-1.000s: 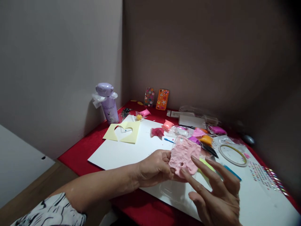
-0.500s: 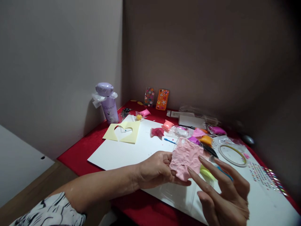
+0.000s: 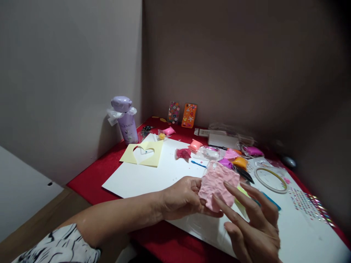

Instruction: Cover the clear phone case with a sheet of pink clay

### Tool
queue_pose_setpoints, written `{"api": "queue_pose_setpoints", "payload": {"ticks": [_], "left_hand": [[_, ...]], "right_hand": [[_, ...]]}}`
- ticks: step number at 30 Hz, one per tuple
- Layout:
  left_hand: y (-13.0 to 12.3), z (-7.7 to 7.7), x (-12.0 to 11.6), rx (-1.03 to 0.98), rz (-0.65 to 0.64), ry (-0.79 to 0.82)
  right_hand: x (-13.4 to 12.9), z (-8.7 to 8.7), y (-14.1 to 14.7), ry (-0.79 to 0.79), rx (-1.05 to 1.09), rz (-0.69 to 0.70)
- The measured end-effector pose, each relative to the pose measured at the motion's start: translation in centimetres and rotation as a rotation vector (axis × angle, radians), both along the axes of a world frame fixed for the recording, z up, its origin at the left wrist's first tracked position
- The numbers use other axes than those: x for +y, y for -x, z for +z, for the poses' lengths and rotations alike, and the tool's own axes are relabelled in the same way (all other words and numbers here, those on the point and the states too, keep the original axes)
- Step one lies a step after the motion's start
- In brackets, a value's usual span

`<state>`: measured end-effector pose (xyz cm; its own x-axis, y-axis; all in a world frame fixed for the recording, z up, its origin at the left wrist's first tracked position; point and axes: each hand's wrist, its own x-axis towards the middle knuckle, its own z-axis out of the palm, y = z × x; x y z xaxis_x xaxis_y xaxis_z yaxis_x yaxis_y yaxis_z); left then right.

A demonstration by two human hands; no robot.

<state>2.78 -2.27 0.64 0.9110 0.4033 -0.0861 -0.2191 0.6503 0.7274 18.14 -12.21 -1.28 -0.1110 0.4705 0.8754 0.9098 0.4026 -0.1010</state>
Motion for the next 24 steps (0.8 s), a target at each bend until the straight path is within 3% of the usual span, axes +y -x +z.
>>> {"api": "queue_pose_setpoints", "payload": {"ticks": [11,18,24], "left_hand": [[-0.06,-0.08,-0.02,0.001,0.010,-0.008],[0.10,0.22,0.06,0.034,0.016,0.013],[0.00,0.22,-0.02,0.044,0.009,-0.012]], "right_hand": [[0.70,-0.58,0.27,-0.123,-0.275,-0.192],[0.24,-0.04,-0.61,-0.004,0.000,-0.073],[0.66,-0.11,-0.09,-0.046,-0.106,-0.117]]}}
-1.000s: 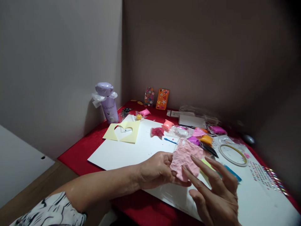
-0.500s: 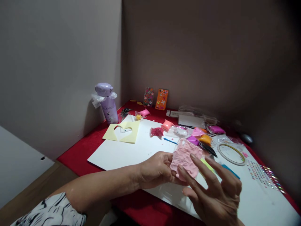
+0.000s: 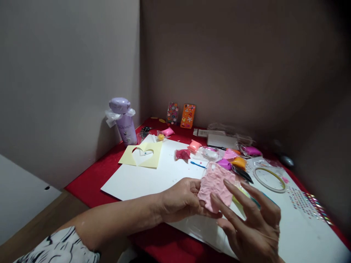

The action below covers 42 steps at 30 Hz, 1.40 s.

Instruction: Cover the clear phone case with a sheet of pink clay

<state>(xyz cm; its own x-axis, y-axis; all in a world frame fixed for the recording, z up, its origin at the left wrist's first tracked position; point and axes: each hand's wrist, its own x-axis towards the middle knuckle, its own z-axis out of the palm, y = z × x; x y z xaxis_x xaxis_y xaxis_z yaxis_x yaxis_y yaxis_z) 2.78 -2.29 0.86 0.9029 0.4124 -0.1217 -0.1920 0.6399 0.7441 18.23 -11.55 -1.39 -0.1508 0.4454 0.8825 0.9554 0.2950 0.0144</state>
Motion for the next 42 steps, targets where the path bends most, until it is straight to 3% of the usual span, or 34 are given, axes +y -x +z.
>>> {"api": "queue_pose_setpoints", "payload": {"ticks": [9,21,28,42], "left_hand": [[0.1,0.2,0.5,0.008,0.053,0.054],[0.0,0.5,0.5,-0.027,0.063,0.044],[0.1,0.5,0.7,-0.045,0.088,0.045],[0.3,0.6,0.9,-0.081,0.058,0.036]], "right_hand": [[-0.4,-0.1,-0.9,0.034,0.123,0.040],[0.0,-0.2,-0.7,0.047,0.032,0.066],[-0.3,0.1,-0.8,0.043,0.090,0.087],[-0.2,0.4,-0.7,0.022,0.175,0.031]]}}
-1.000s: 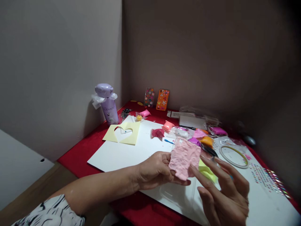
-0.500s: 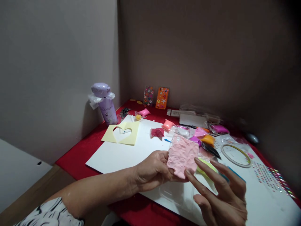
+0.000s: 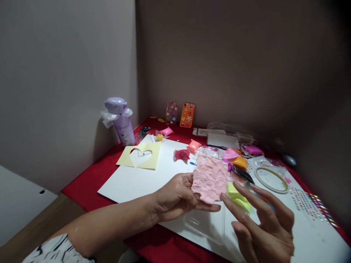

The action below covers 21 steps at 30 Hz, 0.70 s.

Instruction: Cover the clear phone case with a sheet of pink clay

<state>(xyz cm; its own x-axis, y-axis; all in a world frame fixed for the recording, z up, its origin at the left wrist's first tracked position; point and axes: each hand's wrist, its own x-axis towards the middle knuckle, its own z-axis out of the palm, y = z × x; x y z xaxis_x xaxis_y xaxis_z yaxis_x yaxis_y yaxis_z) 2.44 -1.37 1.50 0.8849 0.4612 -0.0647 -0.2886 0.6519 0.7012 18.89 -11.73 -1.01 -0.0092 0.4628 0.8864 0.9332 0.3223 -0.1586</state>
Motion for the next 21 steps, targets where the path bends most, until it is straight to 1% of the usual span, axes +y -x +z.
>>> {"api": "queue_pose_setpoints", "payload": {"ticks": [6,10,13,16,21], "left_hand": [[0.04,0.05,0.18,0.002,0.046,0.003],[0.04,-0.02,0.18,-0.007,0.048,0.000],[0.01,-0.07,0.18,0.002,0.055,0.004],[-0.03,0.02,0.18,0.005,0.044,-0.006],[0.08,0.11,0.09,0.013,0.021,-0.014]], "right_hand": [[0.01,-0.36,0.24,-0.015,0.030,0.030],[-0.13,-0.31,0.29,-0.020,0.005,0.023],[-0.30,-0.21,0.28,-0.023,0.033,0.027],[-0.37,-0.22,0.15,-0.030,0.017,0.007],[0.01,-0.25,-0.10,0.008,-0.005,-0.030]]}}
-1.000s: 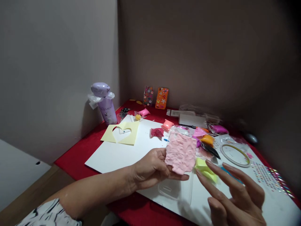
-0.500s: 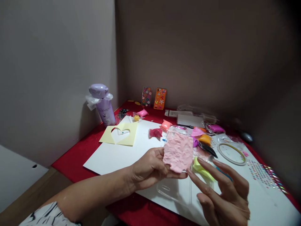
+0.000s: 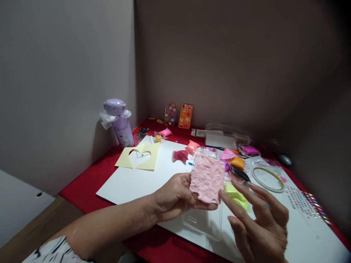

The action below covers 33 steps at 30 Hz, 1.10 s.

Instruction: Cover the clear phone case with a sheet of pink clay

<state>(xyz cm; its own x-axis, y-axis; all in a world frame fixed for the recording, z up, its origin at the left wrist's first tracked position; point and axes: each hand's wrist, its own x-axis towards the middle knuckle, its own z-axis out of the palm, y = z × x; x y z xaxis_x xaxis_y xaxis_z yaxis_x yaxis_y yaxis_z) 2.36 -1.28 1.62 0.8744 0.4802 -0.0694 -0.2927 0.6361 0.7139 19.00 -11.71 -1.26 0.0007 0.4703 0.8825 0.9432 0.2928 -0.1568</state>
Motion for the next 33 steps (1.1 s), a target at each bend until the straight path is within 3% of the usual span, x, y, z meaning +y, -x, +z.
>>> {"api": "queue_pose_setpoints", "payload": {"ticks": [22,33], "left_hand": [[-0.07,-0.27,0.32,-0.003,0.062,0.007],[-0.05,-0.44,-0.27,-0.006,-0.009,-0.021]], "right_hand": [[-0.52,-0.16,-0.02,-0.080,-0.051,0.013],[0.01,-0.05,-0.01,-0.027,-0.013,-0.008]]}}
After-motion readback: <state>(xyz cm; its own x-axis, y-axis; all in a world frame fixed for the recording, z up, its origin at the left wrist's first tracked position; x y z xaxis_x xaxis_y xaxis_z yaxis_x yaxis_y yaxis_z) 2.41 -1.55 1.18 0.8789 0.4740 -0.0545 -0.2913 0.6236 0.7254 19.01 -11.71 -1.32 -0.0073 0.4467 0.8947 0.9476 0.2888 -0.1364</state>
